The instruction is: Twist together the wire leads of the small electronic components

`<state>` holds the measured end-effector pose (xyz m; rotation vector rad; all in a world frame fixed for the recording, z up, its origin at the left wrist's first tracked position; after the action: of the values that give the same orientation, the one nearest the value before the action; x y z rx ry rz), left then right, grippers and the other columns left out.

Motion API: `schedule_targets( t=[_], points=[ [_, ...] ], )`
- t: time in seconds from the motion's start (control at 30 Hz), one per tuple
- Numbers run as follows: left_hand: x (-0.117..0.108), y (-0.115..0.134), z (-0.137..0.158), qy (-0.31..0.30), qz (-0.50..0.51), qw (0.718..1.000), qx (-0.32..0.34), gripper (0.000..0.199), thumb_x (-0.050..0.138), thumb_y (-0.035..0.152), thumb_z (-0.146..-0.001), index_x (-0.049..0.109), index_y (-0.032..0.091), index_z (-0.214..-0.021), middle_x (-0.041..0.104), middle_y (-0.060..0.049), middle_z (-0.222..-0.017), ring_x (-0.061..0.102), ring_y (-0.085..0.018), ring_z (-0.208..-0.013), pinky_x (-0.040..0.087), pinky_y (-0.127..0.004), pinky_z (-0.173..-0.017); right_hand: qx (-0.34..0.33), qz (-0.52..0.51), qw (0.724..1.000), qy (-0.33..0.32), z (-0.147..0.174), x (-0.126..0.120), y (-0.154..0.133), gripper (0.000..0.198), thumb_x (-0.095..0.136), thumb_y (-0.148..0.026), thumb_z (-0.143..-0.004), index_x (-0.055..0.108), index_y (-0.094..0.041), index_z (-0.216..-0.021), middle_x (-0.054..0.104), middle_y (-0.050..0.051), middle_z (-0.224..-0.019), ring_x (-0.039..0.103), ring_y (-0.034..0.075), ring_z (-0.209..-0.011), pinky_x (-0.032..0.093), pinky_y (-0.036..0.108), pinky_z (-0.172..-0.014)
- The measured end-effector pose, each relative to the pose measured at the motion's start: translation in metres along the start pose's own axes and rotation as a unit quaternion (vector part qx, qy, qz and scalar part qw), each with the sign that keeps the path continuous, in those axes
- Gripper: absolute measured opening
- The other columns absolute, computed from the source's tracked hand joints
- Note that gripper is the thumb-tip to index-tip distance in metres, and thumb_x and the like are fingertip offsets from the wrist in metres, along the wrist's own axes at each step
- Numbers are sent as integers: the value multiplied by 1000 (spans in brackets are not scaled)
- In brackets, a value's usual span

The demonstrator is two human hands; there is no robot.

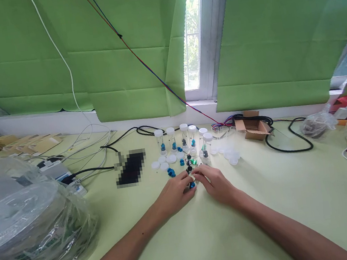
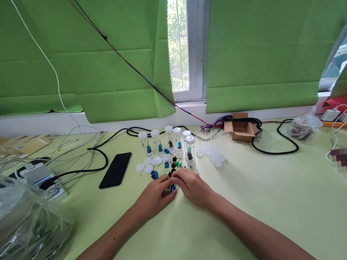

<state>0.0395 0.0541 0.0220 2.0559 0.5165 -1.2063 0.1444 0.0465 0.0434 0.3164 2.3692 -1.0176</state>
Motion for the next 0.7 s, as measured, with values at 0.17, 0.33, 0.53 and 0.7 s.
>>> schedule_targets(
  t=[0.17, 0.33, 0.53, 0.7],
  points=[
    [3, -2, 1, -4, 15, 1000, -8, 18, 51, 22, -88, 65, 21, -99, 58, -3, -84, 56, -16, -70, 43, -27, -61, -3, 3, 1000, -2, 0, 0, 0, 21, 38, -23, -99, 58, -21, -95, 62, 5, -86, 58, 19, -79, 47, 30, -71],
    [5, -3, 2, -4, 47, 999, -21, 16, 49, 22, -88, 65, 20, -92, 58, -4, -84, 55, -16, -70, 43, -27, -61, -11, 6, 1000, -10, 0, 2, -1, 21, 38, -23, -99, 58, -21, -95, 61, 6, -86, 58, 19, -79, 47, 30, -70],
    [6, -2, 2, -2, 58, 998, -20, 15, 50, 22, -88, 64, 19, -90, 58, -4, -85, 55, -16, -72, 44, -27, -62, 10, -2, 1000, -11, -1, 4, 3, 20, 38, -22, -98, 56, -21, -90, 61, 5, -85, 57, 18, -78, 45, 29, -69],
    [5, -2, 2, 1, 58, 998, -25, 16, 50, 23, -89, 65, 19, -90, 57, -5, -87, 56, -15, -72, 44, -27, -61, 24, -1, 1000, -14, -1, 4, 6, 19, 39, -21, -98, 55, -21, -90, 61, 4, -85, 57, 18, -78, 44, 29, -70]
  ],
)
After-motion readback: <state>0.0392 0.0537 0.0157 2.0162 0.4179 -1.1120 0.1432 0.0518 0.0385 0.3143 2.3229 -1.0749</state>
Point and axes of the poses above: each hand's wrist, its own z-axis away from the middle knuckle, its own x-axis out of the palm, y = z × x, the point moved 8 cm from there along -z, towards the middle knuckle
